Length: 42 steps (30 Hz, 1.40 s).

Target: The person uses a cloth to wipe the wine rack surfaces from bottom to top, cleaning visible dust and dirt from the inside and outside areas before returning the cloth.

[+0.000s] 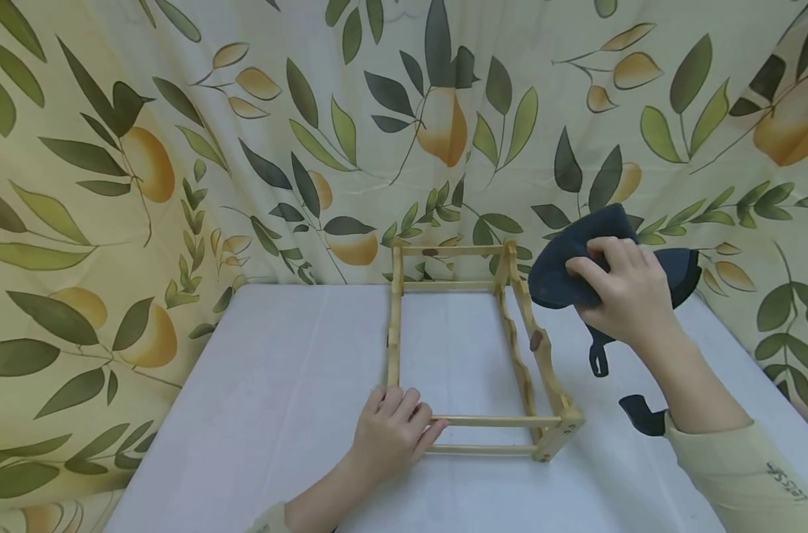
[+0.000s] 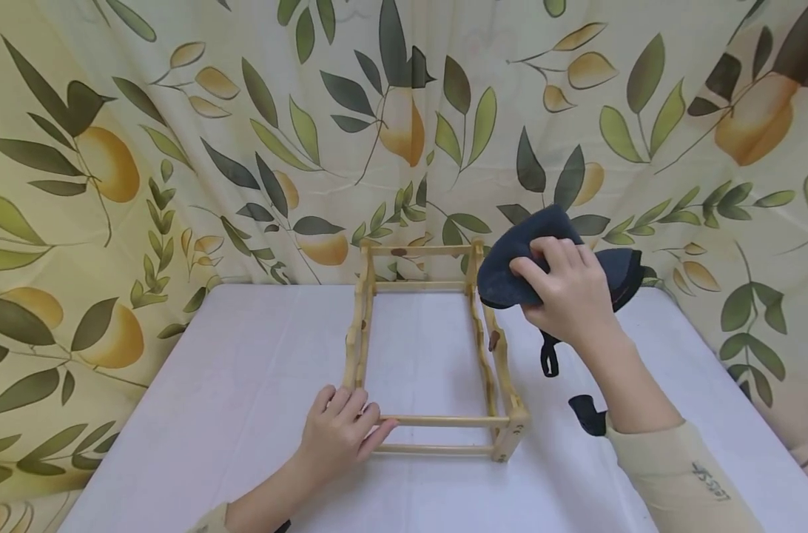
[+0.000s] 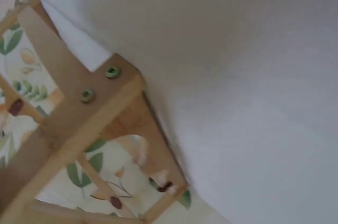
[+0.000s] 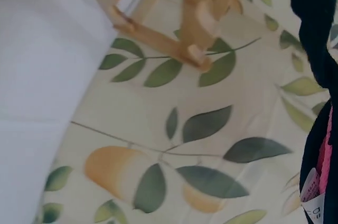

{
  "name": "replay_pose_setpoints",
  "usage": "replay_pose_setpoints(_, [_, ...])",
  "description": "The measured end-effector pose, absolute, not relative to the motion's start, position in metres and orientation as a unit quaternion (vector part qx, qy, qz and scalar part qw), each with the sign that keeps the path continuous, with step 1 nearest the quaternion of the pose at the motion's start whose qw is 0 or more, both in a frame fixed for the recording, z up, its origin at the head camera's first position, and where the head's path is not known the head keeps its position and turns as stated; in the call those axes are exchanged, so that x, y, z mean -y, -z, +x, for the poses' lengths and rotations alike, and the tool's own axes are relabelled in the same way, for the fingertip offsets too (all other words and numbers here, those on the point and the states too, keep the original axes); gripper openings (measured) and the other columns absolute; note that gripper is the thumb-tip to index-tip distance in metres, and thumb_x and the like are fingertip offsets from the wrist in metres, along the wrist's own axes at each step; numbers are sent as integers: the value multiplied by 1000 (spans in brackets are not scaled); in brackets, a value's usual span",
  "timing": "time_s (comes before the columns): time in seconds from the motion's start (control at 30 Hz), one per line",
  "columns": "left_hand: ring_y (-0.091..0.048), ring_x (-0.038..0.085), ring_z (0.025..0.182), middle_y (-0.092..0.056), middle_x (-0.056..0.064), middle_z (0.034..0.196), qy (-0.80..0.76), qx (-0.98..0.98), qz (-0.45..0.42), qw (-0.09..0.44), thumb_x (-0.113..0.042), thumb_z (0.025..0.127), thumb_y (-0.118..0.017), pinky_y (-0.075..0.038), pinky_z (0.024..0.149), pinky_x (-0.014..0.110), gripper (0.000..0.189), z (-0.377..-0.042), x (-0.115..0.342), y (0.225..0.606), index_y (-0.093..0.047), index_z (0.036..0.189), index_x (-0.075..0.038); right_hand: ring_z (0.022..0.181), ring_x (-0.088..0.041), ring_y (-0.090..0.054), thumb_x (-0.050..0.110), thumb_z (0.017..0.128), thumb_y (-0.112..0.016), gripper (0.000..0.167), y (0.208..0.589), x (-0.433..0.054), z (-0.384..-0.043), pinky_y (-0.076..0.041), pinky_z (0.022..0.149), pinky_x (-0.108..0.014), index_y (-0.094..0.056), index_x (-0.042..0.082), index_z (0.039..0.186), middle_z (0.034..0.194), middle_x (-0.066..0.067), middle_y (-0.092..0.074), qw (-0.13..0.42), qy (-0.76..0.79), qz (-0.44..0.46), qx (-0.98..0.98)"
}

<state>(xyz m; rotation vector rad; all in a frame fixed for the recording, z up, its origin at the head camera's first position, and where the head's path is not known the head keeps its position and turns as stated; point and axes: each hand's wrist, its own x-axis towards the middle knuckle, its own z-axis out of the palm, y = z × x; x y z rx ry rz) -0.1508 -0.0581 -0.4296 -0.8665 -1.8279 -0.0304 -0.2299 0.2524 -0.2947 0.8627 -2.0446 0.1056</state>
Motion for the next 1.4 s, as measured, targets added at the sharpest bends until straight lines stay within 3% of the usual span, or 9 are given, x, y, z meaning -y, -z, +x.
replay_pose_setpoints(0.17, [-44, 14, 67, -49, -5, 73, 6, 784, -368, 500, -29, 94, -38, -35, 68, 29, 28, -144, 48, 427, -58, 76, -19, 80, -42, -46, 3, 56, -69, 39, 266, -222, -238, -37, 61, -50, -58, 3, 94, 97, -26, -48, 445, -49, 391, 804])
replay_pose_setpoints(0.37, [-45, 9, 60, -50, -7, 68, -11, 804, -348, 483, -34, 97, -34, -37, 61, 29, 37, -144, 44, 430, -55, 70, -21, 81, -40, -46, 1, 60, -72, 38, 244, -170, -258, -38, 66, -49, -57, 4, 95, 98, -24, -48, 441, -63, 420, 791])
replay_pose_setpoints(0.5, [-46, 9, 61, -51, -7, 69, -8, 804, -345, 484, -34, 97, -34, -39, 63, 31, 37, -146, 44, 433, -55, 70, -21, 83, -37, -44, 2, 64, -70, 34, 243, -137, -280, -37, 66, -45, -55, 7, 94, 99, -21, -47, 421, -80, 419, 800])
replay_pose_setpoints(0.7, [-44, 11, 61, -47, -6, 68, 6, 801, -338, 495, -36, 95, -38, -36, 63, 32, 34, -147, 42, 435, -54, 69, -21, 87, -31, -42, 8, 65, -75, 35, 276, -106, -321, -38, 71, -44, -53, 9, 93, 101, -15, -45, 359, -109, 377, 847])
replay_pose_setpoints(0.87, [-43, 11, 59, -46, -6, 66, 8, 801, -335, 497, -36, 96, -38, -36, 62, 32, 35, -148, 43, 437, -54, 69, -21, 88, -29, -42, 8, 66, -68, 31, 318, -96, -349, -37, 72, -44, -51, 11, 91, 100, -12, -44, 308, -97, 346, 881])
replay_pose_setpoints(1.13, [-42, 11, 58, -45, -5, 66, 20, 796, -336, 502, -36, 96, -38, -36, 63, 32, 35, -147, 43, 436, -54, 69, -20, 94, -29, -38, 8, 68, -67, 33, 372, -106, -367, -33, 77, -45, -49, 12, 96, 107, -12, -41, 229, -86, 278, 929])
replay_pose_setpoints(1.4, [-42, 11, 58, -45, -5, 66, 21, 794, -332, 509, -37, 95, -39, -36, 63, 32, 35, -148, 43, 437, -53, 68, -20, 95, -30, -39, 14, 74, -74, 34, 397, -106, -379, -33, 79, -46, -50, 13, 97, 106, -11, -42, 234, -62, 298, 923])
